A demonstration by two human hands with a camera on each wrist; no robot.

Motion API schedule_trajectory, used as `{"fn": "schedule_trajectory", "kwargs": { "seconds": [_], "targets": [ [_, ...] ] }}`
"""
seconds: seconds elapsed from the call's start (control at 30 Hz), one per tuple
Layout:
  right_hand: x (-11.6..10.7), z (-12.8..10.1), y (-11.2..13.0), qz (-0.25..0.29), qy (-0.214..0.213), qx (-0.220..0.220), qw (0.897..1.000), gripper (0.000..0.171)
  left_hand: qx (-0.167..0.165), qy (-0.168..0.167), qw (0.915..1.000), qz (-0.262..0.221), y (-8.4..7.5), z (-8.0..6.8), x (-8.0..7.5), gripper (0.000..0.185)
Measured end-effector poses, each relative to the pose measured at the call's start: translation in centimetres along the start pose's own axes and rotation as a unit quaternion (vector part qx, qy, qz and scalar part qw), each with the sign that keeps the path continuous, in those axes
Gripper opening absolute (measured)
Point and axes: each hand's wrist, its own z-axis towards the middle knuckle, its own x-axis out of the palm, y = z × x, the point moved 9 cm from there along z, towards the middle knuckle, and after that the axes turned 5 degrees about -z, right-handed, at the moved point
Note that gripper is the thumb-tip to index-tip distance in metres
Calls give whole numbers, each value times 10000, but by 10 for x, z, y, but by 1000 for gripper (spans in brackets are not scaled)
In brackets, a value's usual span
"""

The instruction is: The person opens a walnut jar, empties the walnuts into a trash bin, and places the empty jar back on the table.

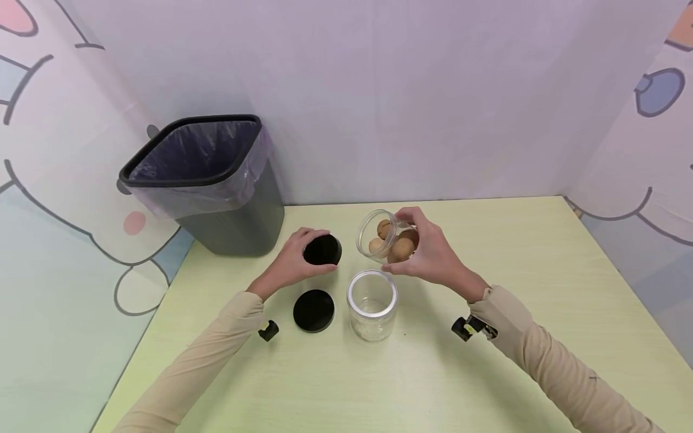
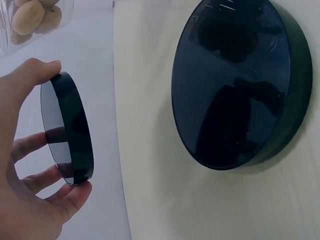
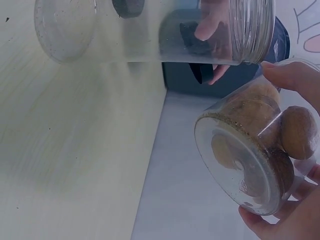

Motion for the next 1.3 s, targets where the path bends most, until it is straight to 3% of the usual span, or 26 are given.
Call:
{"fn": "schedule_trajectory", "kwargs": {
  "seconds": [0.37, 0.63, 1.3],
  "targets": [
    [0, -1, -4, 63, -6, -48, 10000, 82, -129, -10, 9997, 210, 14, -1, 14, 79],
    [8, -2, -45, 105, -21, 98, 9999, 91, -283, 40, 9992, 293, 25, -1, 23, 76],
    [9, -4, -49, 0, -50, 83, 10000, 90, -430, 449, 9958, 670, 33, -4, 39, 73]
  ]
}}
